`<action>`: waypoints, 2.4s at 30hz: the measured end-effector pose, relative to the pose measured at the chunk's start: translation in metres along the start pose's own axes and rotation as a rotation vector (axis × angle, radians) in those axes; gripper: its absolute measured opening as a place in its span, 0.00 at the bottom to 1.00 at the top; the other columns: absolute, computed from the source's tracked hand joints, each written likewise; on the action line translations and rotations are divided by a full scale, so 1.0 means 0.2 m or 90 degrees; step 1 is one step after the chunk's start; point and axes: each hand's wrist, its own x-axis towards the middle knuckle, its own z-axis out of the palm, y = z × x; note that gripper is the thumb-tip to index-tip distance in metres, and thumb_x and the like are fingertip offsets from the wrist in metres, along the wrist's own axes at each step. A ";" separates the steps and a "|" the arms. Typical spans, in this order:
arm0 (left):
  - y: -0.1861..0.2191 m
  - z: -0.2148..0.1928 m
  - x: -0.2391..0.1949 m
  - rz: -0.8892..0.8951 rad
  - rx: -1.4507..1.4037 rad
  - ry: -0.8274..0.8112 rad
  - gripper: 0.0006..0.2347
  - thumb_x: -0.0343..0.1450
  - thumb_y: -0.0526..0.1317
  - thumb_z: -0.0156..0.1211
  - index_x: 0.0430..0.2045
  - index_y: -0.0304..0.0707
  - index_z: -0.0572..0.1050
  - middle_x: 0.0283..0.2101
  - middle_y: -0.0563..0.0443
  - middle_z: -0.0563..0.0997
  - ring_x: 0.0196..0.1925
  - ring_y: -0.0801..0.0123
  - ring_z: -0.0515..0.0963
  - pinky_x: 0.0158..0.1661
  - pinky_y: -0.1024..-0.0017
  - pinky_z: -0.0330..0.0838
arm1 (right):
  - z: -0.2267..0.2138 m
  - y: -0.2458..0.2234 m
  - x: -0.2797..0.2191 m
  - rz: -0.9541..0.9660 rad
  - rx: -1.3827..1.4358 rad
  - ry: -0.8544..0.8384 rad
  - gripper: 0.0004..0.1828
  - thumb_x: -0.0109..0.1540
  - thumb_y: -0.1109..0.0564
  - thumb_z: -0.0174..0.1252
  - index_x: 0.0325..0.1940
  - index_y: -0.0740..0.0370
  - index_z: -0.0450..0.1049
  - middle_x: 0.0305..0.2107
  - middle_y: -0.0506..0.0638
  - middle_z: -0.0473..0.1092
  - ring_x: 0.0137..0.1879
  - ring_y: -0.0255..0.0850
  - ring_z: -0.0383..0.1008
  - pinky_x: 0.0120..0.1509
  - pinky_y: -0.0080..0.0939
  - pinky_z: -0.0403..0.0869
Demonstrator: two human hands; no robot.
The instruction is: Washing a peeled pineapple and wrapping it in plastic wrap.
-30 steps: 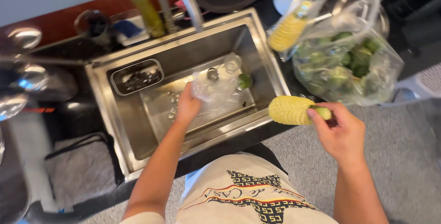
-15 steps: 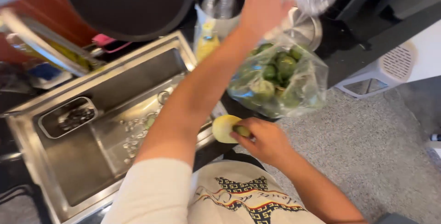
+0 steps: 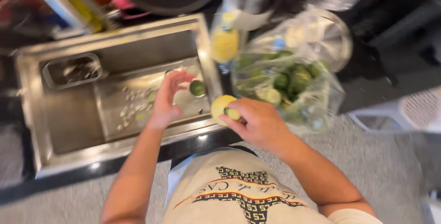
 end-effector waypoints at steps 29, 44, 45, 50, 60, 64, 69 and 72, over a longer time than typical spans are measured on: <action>-0.36 -1.42 1.02 -0.017 0.747 0.170 0.15 0.74 0.41 0.54 0.55 0.39 0.73 0.56 0.37 0.77 0.55 0.44 0.77 0.52 0.51 0.71 | 1.04 -0.34 0.65 0.268 0.024 0.193 0.12 0.63 0.54 0.69 0.43 0.63 0.76 0.23 0.48 0.72 0.27 0.29 0.69 0.33 0.32 0.70; -0.22 -1.33 0.68 -0.141 0.817 0.079 0.14 0.78 0.43 0.49 0.54 0.41 0.78 0.56 0.40 0.79 0.58 0.48 0.77 0.57 0.56 0.71 | 1.02 -0.22 0.73 0.251 0.072 0.118 0.13 0.61 0.53 0.68 0.42 0.63 0.76 0.24 0.48 0.75 0.27 0.29 0.72 0.33 0.31 0.72; -0.18 -1.33 0.61 -0.043 0.776 0.112 0.15 0.77 0.44 0.51 0.53 0.39 0.78 0.56 0.39 0.79 0.58 0.48 0.76 0.56 0.57 0.70 | 1.03 -0.20 0.76 0.241 0.072 0.131 0.13 0.62 0.53 0.68 0.43 0.63 0.76 0.24 0.48 0.74 0.28 0.29 0.72 0.34 0.31 0.72; -0.39 -1.23 0.19 -0.293 -0.112 0.437 0.29 0.72 0.62 0.51 0.59 0.40 0.71 0.59 0.42 0.75 0.63 0.54 0.74 0.60 0.55 0.68 | 1.15 -0.07 0.88 0.285 0.208 0.162 0.11 0.65 0.53 0.66 0.42 0.63 0.75 0.27 0.45 0.74 0.32 0.26 0.71 0.36 0.28 0.71; -0.38 -1.00 0.16 -0.129 -0.696 0.415 0.33 0.70 0.54 0.66 0.66 0.38 0.61 0.59 0.45 0.75 0.61 0.55 0.76 0.57 0.55 0.74 | 1.41 -0.01 0.94 0.421 0.548 0.277 0.11 0.65 0.53 0.63 0.38 0.58 0.69 0.20 0.42 0.65 0.23 0.27 0.62 0.25 0.29 0.61; -0.21 -0.98 0.19 -0.125 -0.593 0.526 0.32 0.65 0.47 0.69 0.63 0.43 0.61 0.54 0.48 0.76 0.55 0.58 0.78 0.52 0.54 0.76 | 1.47 0.05 0.89 0.488 0.633 0.297 0.12 0.67 0.51 0.62 0.36 0.58 0.68 0.21 0.43 0.65 0.23 0.29 0.61 0.25 0.30 0.59; -0.27 -0.89 0.28 -0.107 -0.649 0.636 0.30 0.63 0.40 0.74 0.57 0.47 0.61 0.51 0.51 0.77 0.52 0.62 0.78 0.51 0.57 0.77 | 1.54 0.00 0.81 0.536 0.747 0.293 0.12 0.67 0.49 0.59 0.39 0.56 0.66 0.21 0.44 0.67 0.22 0.31 0.63 0.25 0.30 0.60; -0.25 -0.87 0.28 -0.132 -0.682 0.552 0.26 0.64 0.44 0.73 0.55 0.42 0.69 0.48 0.50 0.78 0.49 0.63 0.79 0.48 0.59 0.77 | 1.57 -0.04 0.76 0.440 0.643 0.292 0.11 0.68 0.51 0.60 0.44 0.58 0.67 0.21 0.45 0.66 0.24 0.30 0.63 0.27 0.29 0.61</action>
